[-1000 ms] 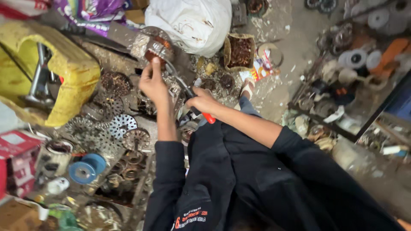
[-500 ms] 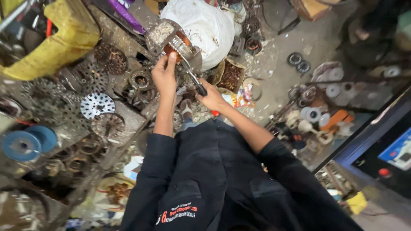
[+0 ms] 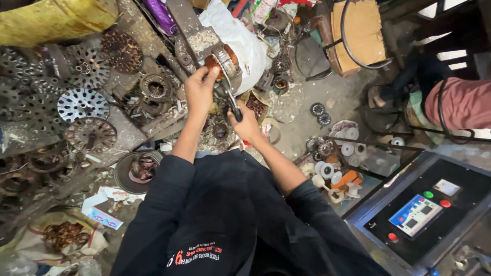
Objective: The person uses pliers to pull copper wire from a cylindrical motor component. They repeatedly grip and pull the wire, then place the component down and pick up another to continue the process.
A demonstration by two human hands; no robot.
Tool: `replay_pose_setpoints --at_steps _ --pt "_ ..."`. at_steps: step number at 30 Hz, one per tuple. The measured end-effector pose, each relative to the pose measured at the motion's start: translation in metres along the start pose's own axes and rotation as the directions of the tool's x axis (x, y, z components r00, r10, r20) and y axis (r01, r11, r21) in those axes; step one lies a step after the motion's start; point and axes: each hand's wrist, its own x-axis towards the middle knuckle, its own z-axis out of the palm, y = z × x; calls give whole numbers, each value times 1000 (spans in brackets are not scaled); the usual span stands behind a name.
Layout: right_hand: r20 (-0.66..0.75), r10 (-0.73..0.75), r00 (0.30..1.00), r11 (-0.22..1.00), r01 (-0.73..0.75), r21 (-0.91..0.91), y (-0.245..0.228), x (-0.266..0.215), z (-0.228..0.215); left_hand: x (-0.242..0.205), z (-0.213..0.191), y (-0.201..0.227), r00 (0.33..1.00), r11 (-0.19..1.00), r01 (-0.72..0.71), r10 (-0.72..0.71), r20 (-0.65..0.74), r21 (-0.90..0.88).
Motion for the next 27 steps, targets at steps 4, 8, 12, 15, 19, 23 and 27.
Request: replay_pose_setpoints --at_steps 4,8,12,15,19,23,27 --pt "-91 135 987 985 -143 -94 -6 -9 8 0 6 -6 999 998 -46 46 -16 -38" --pt "-15 51 999 994 -52 -98 -7 -6 -5 1 8 1 996 996 -69 72 -59 56" --pt "173 52 984 998 -55 13 -7 6 -34 1 7 12 999 997 39 -37 -23 70" --pt "227 43 973 998 -50 25 -13 6 -47 -3 3 17 1000 1000 -25 25 -4 -2" --pt "160 82 984 995 -90 44 -22 4 -41 -3 6 18 1000 1000 13 -13 13 -20" --pt "-17 70 997 977 -72 -199 -18 0 -18 -8 5 8 1000 999 14 -14 13 -35" --pt "-109 41 993 965 -67 -255 -9 -4 -8 -2 12 5 987 932 158 -145 63 -325"
